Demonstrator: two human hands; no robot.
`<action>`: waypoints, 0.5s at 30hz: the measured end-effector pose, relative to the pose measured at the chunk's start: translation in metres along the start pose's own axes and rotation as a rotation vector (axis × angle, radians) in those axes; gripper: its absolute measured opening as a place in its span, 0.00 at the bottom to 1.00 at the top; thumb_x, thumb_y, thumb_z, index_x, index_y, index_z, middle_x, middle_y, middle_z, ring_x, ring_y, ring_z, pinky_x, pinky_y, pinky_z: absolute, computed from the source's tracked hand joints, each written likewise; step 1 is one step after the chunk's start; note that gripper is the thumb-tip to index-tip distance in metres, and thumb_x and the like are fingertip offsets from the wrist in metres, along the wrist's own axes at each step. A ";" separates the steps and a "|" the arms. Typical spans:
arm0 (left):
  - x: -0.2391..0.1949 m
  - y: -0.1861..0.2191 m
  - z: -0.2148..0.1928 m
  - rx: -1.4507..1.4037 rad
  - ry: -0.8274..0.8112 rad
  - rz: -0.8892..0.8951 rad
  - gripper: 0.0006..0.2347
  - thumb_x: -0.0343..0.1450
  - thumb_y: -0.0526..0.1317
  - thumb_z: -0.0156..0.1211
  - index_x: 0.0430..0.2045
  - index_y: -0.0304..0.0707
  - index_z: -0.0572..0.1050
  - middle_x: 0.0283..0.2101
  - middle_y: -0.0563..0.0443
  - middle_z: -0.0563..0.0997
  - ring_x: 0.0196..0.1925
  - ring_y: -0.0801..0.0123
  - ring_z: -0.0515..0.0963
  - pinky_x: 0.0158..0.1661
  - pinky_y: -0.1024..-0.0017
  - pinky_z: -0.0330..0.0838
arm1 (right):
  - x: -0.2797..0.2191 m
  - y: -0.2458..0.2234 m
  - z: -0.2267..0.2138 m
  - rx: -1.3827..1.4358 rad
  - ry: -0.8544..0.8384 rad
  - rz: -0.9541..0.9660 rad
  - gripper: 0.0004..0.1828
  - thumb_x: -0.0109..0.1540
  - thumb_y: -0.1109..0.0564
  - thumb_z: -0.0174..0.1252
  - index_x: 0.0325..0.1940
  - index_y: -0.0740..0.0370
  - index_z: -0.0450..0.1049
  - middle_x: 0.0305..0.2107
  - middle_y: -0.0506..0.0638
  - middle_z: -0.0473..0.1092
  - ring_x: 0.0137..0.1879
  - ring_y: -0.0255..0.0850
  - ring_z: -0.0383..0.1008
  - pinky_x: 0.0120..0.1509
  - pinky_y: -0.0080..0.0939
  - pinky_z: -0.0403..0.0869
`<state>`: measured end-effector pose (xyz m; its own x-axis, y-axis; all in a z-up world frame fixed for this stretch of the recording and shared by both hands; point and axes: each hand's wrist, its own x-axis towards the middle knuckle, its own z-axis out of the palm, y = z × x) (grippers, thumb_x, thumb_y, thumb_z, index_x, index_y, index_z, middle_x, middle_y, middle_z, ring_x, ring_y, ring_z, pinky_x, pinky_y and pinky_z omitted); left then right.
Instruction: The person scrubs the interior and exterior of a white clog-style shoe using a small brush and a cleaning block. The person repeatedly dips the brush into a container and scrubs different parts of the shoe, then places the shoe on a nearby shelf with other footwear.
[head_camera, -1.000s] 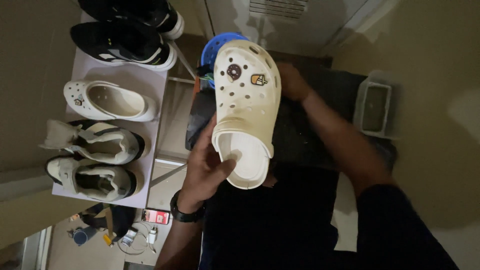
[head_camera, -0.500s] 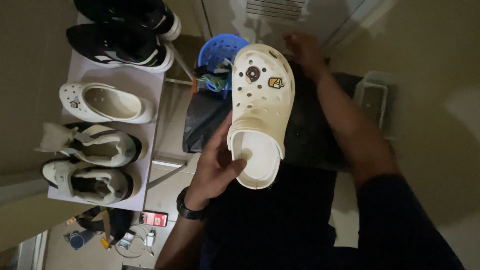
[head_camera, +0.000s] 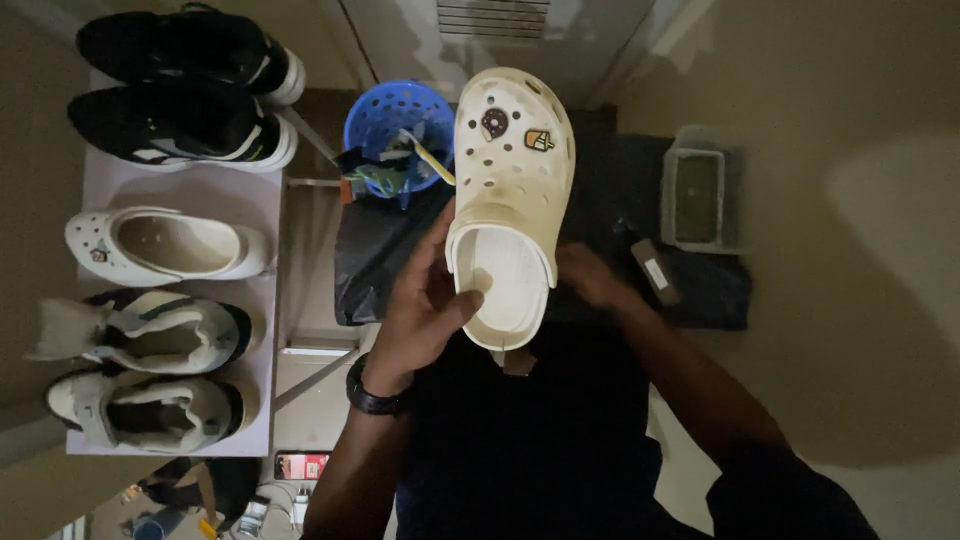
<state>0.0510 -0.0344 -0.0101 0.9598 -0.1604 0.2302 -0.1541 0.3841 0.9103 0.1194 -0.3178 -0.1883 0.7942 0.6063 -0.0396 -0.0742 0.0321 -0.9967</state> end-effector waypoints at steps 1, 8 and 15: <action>-0.001 -0.001 -0.001 -0.002 -0.009 -0.002 0.37 0.69 0.27 0.61 0.75 0.31 0.49 0.67 0.34 0.69 0.64 0.58 0.70 0.58 0.59 0.74 | 0.004 0.020 -0.011 0.000 0.009 -0.002 0.13 0.66 0.52 0.58 0.32 0.60 0.81 0.29 0.51 0.76 0.36 0.40 0.73 0.41 0.44 0.73; -0.001 -0.006 -0.004 -0.017 -0.002 -0.022 0.37 0.68 0.24 0.59 0.75 0.32 0.51 0.66 0.35 0.70 0.62 0.58 0.71 0.56 0.60 0.74 | 0.051 0.033 -0.051 -0.723 0.116 -0.052 0.17 0.56 0.53 0.72 0.45 0.59 0.77 0.38 0.54 0.77 0.48 0.55 0.76 0.54 0.52 0.71; -0.005 -0.007 -0.008 -0.004 0.020 -0.033 0.38 0.67 0.24 0.60 0.74 0.32 0.51 0.66 0.35 0.69 0.61 0.58 0.72 0.56 0.62 0.75 | 0.132 0.041 -0.096 0.193 0.699 0.346 0.27 0.67 0.36 0.58 0.46 0.64 0.81 0.37 0.58 0.79 0.41 0.52 0.83 0.43 0.52 0.83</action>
<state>0.0494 -0.0289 -0.0207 0.9689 -0.1549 0.1930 -0.1213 0.3827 0.9159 0.2794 -0.3127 -0.2411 0.8962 -0.0291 -0.4426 -0.4373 0.1089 -0.8927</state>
